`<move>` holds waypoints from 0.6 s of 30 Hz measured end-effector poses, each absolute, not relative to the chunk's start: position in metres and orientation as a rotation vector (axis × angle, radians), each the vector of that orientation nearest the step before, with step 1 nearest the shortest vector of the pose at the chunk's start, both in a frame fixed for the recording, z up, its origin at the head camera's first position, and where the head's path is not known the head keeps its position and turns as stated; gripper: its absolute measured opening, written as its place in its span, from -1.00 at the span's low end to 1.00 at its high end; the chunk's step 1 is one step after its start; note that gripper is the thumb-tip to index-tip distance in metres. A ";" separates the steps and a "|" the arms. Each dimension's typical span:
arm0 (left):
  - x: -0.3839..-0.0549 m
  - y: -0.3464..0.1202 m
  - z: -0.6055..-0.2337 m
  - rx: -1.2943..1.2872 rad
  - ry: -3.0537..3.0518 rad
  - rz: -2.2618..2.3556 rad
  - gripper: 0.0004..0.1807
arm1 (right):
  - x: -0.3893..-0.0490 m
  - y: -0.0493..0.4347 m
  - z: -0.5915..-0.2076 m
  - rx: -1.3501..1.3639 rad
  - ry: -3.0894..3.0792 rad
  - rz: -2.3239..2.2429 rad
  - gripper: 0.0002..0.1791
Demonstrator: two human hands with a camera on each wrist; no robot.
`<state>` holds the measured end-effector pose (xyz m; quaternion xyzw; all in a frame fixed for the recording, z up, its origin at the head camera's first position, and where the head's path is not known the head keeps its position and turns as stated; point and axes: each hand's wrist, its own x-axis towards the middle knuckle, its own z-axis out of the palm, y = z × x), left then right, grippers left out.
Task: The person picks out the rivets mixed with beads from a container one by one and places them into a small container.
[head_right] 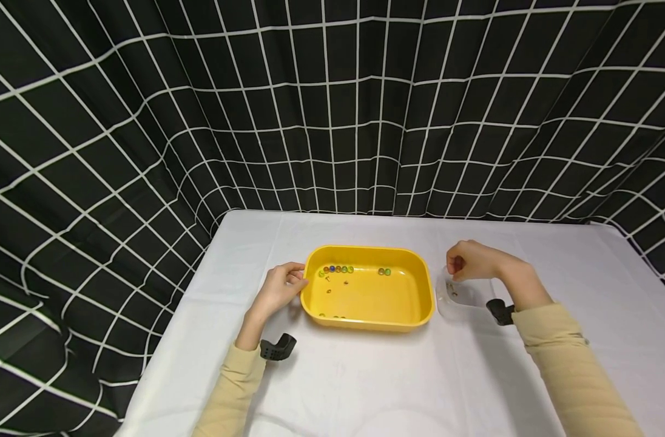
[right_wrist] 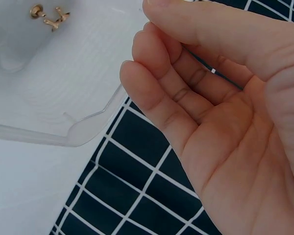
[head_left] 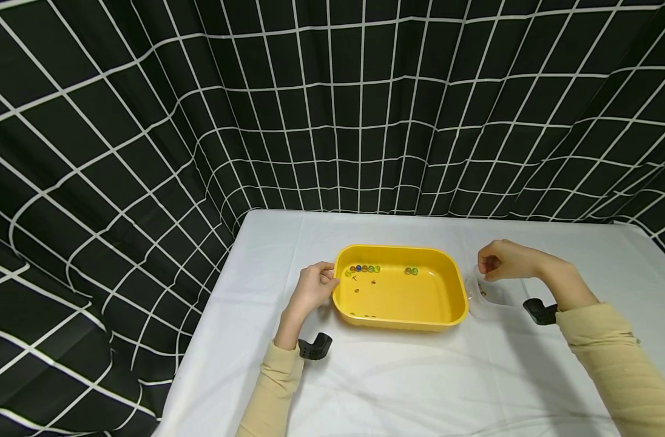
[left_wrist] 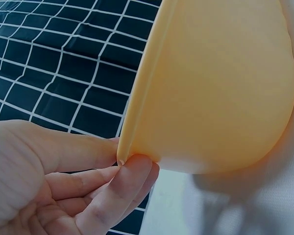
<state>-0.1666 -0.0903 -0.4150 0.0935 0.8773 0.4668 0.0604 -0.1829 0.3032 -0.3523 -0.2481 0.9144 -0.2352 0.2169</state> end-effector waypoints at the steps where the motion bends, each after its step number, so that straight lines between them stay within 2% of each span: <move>1: -0.167 -0.090 -0.415 0.280 2.655 1.413 -0.63 | -0.183 0.304 -0.352 -0.676 2.532 -0.649 -0.83; 18: -0.167 -0.090 -0.415 0.289 2.661 1.422 -0.64 | -0.182 0.307 -0.357 -0.638 2.515 -0.652 -0.85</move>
